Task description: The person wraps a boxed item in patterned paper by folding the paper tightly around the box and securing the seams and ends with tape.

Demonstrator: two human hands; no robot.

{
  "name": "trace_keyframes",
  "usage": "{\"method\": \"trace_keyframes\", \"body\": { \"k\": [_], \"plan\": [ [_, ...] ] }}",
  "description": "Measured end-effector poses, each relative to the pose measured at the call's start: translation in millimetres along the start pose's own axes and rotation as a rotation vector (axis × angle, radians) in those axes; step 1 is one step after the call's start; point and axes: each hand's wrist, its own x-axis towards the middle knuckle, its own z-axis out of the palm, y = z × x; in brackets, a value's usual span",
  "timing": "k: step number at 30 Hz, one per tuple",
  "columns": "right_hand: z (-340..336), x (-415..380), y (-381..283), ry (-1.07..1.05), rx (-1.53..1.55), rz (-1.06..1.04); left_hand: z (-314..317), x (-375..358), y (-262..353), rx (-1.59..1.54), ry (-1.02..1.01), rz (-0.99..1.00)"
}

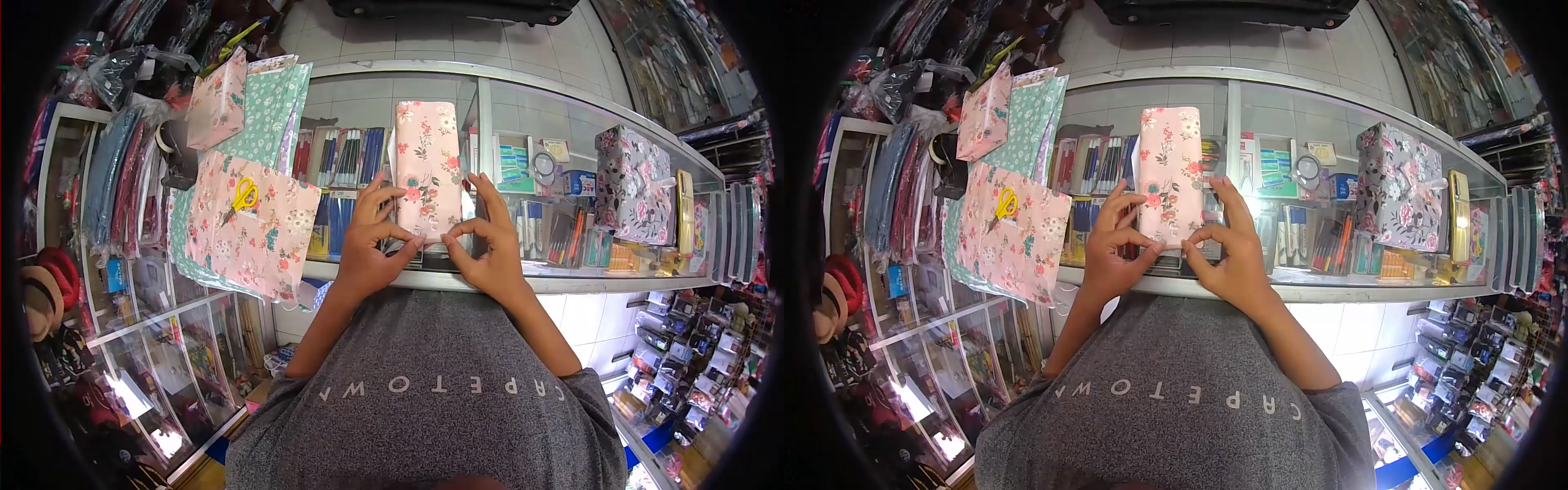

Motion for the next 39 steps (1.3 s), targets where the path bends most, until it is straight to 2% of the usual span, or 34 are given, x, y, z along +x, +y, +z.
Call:
{"method": "trace_keyframes", "body": {
  "k": [7,9,15,20,25,27,34,39],
  "plan": [
    [3.8,-1.6,0.3,0.017,-0.001,0.071,5.3,-4.8,5.3,0.004,0.043,-0.006],
    [4.2,-1.5,-0.2,0.022,0.005,0.085,4.9,-5.4,15.8,0.258,0.062,0.033],
    [5.5,2.9,-6.0,0.075,0.106,0.136,13.3,-9.4,23.6,0.374,0.145,-0.002],
    [1.9,4.8,-9.4,0.049,-0.023,0.139,16.8,-11.7,21.1,0.287,0.192,-0.013],
    [1.1,5.7,-10.5,0.045,-0.022,0.137,13.4,-14.5,14.4,0.294,0.237,-0.042],
    [1.2,5.2,-10.3,0.043,-0.022,0.140,11.4,-13.2,14.8,0.276,0.268,-0.118],
    [1.3,5.8,-9.8,0.043,-0.004,0.164,8.0,-16.6,12.0,0.473,0.220,-0.154],
    [1.2,5.4,-8.6,0.034,-0.017,0.152,6.5,-18.6,5.5,0.432,0.193,-0.139]
  ]
}}
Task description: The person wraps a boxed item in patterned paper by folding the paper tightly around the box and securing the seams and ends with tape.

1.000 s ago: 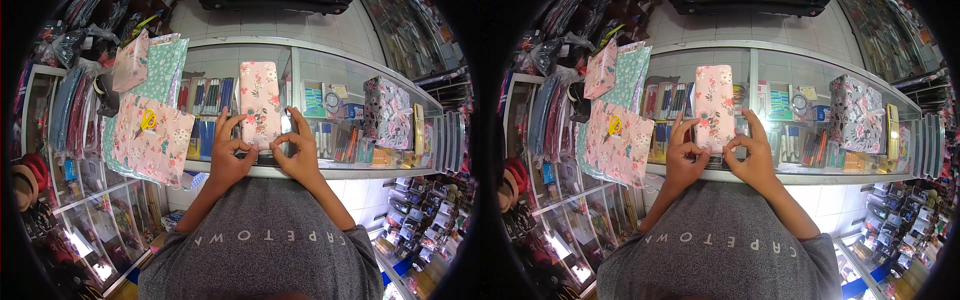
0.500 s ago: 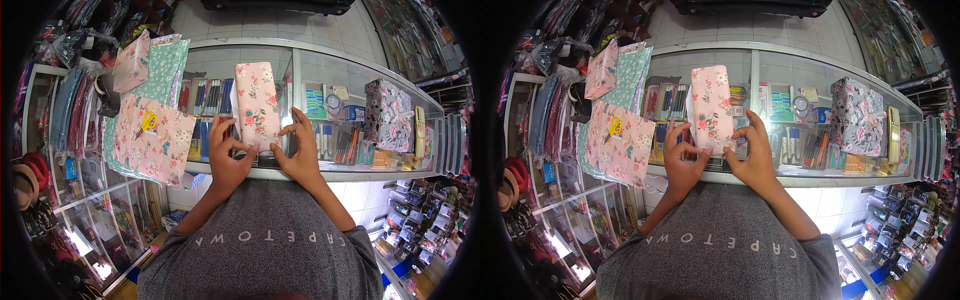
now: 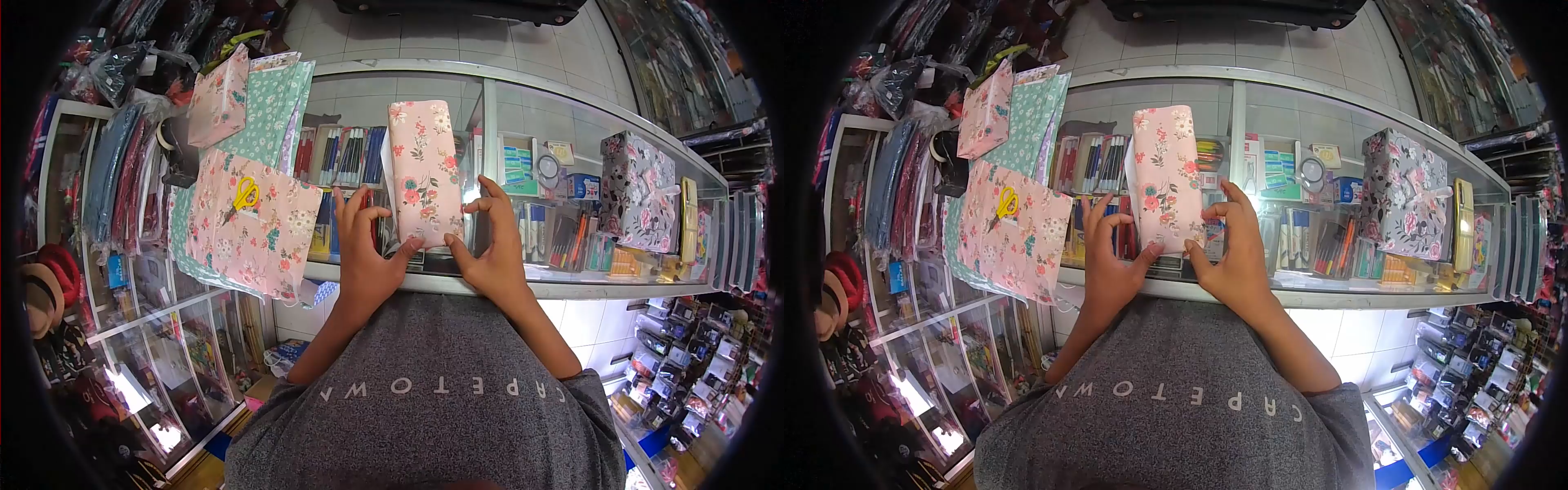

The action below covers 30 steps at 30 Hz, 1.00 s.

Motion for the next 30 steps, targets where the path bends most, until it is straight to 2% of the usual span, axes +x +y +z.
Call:
{"method": "trace_keyframes", "body": {
  "k": [5,7,12,14,18,24,26,27,29,30],
  "plan": [
    [1.3,-1.1,-1.1,0.019,0.043,0.018,-1.6,-0.4,5.4,-0.058,0.048,-0.028],
    [0.5,-2.9,-0.2,-0.008,0.005,0.034,-2.4,-1.7,2.3,0.081,-0.049,0.053],
    [2.7,-2.9,0.4,-0.044,-0.014,-0.018,-1.8,-3.2,7.2,0.102,-0.071,0.040],
    [2.9,-2.4,-6.3,-0.079,0.095,0.045,-1.0,-4.6,7.5,0.108,-0.090,0.039],
    [1.9,-2.3,-15.1,-0.068,0.099,0.035,4.1,-6.4,4.3,0.158,-0.113,0.075],
    [7.6,-4.9,-5.8,-0.015,0.176,-0.017,6.7,-9.5,4.6,-0.030,-0.082,0.151],
    [7.3,-5.8,-7.9,-0.006,0.356,0.077,3.5,-12.3,14.2,-0.244,-0.070,-0.003],
    [8.4,-6.4,-6.9,-0.006,0.356,0.076,4.3,-12.9,17.2,-0.244,-0.069,-0.002],
    [11.6,-7.8,-3.7,-0.011,0.521,0.116,6.5,-14.0,21.5,-0.528,0.012,-0.077],
    [11.8,-7.5,-5.5,-0.011,0.521,0.114,7.1,-13.8,20.9,-0.528,0.013,-0.076]
  ]
}}
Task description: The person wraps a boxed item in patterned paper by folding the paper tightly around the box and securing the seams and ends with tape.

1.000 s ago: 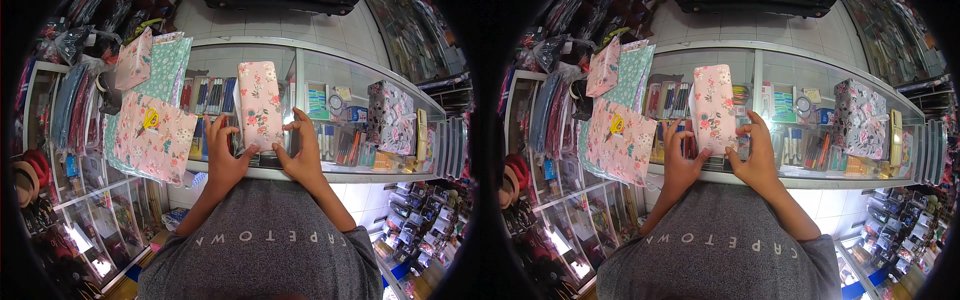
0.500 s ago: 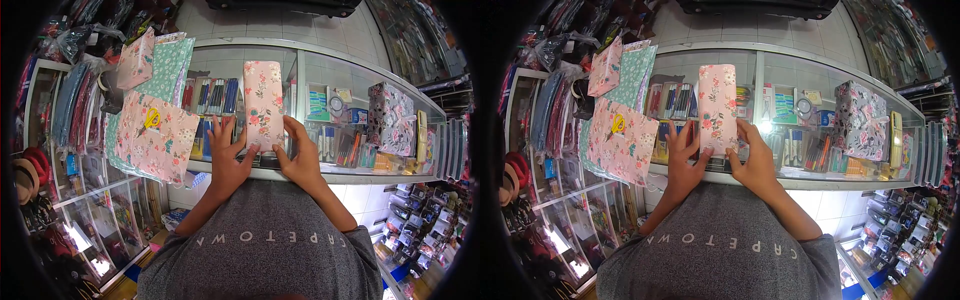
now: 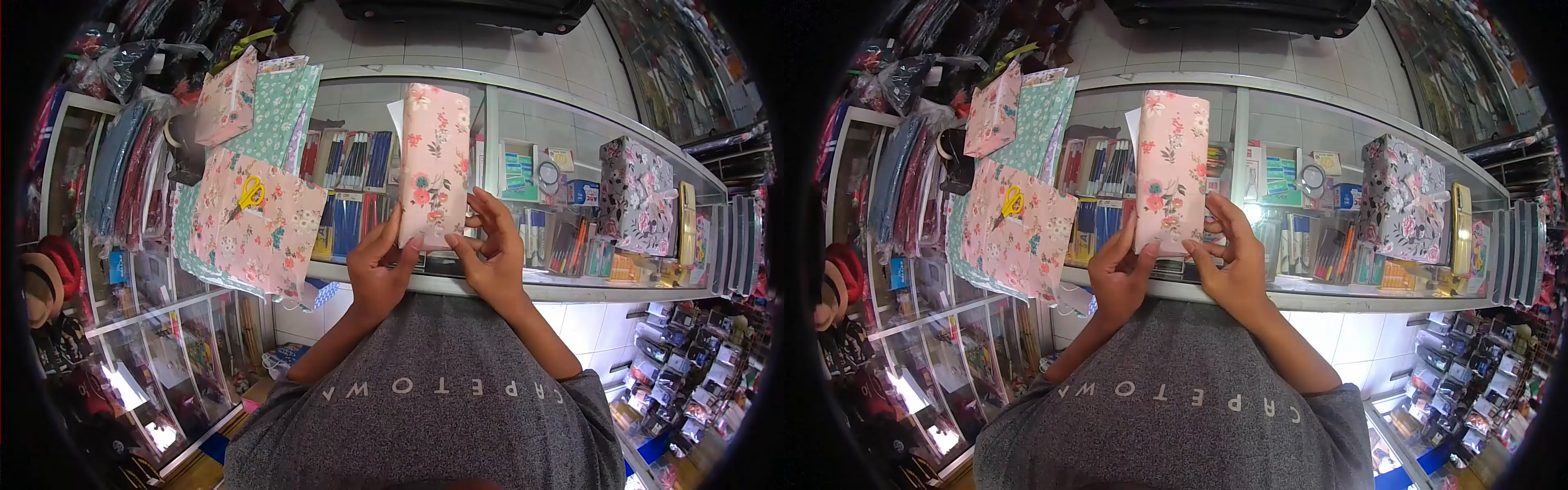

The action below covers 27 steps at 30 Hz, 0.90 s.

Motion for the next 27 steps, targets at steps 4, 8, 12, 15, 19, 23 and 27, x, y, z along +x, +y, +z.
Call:
{"method": "trace_keyframes", "body": {
  "k": [4,8,12,15,19,23,27],
  "plan": [
    [-0.3,2.7,-8.0,-0.027,0.181,0.040,0.5,8.4,-1.3,-0.226,0.080,-0.143],
    [1.0,5.6,-8.6,-0.056,0.312,0.222,1.5,8.8,1.1,-0.376,0.088,-0.238],
    [4.6,7.5,-11.4,-0.059,0.441,0.344,3.8,5.4,-2.6,-0.370,0.083,-0.197],
    [5.2,6.2,-7.5,-0.063,0.411,0.317,2.6,5.6,-1.4,-0.372,0.074,-0.210],
    [4.2,6.3,-11.8,-0.074,0.415,0.178,-1.6,7.2,-0.7,-0.441,0.027,-0.135],
    [8.6,9.5,-25.5,-0.069,0.489,0.098,0.8,7.6,0.7,-0.577,-0.077,0.074],
    [13.1,14.0,-31.2,-0.043,0.570,0.135,14.1,12.2,6.9,-0.693,-0.030,0.076]
  ]
}}
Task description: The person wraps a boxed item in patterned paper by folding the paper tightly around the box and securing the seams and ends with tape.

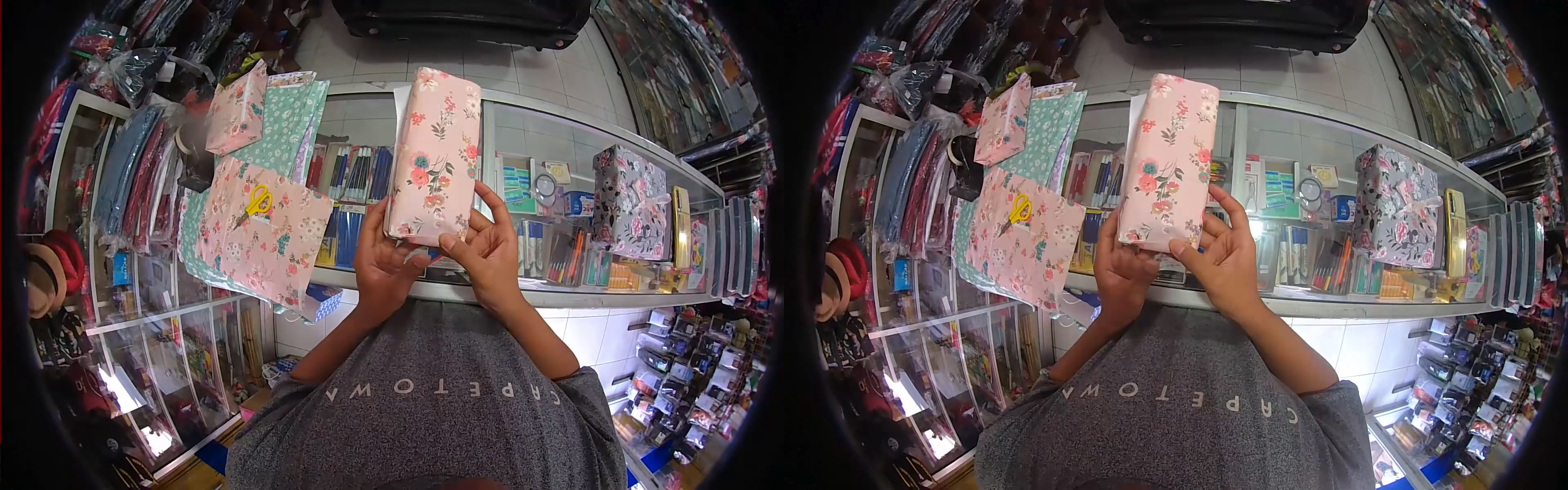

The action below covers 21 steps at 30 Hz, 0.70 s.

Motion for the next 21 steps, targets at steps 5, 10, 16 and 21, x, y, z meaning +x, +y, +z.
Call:
{"method": "trace_keyframes", "body": {
  "k": [5,10,16,21],
  "plan": [
    [8.1,-4.6,6.2,0.052,0.092,0.033,-11.2,-3.0,-6.3,0.102,0.005,-0.127],
    [7.9,-5.1,18.4,0.038,0.003,-0.052,-7.8,-3.9,-8.8,0.074,0.090,-0.230],
    [6.6,-0.7,17.6,0.004,-0.115,0.000,-15.8,0.0,-13.9,0.084,0.124,-0.157],
    [-18.2,10.5,2.9,0.062,-0.331,-0.083,-24.8,6.6,-1.7,-0.021,0.168,-0.205]
  ]
}}
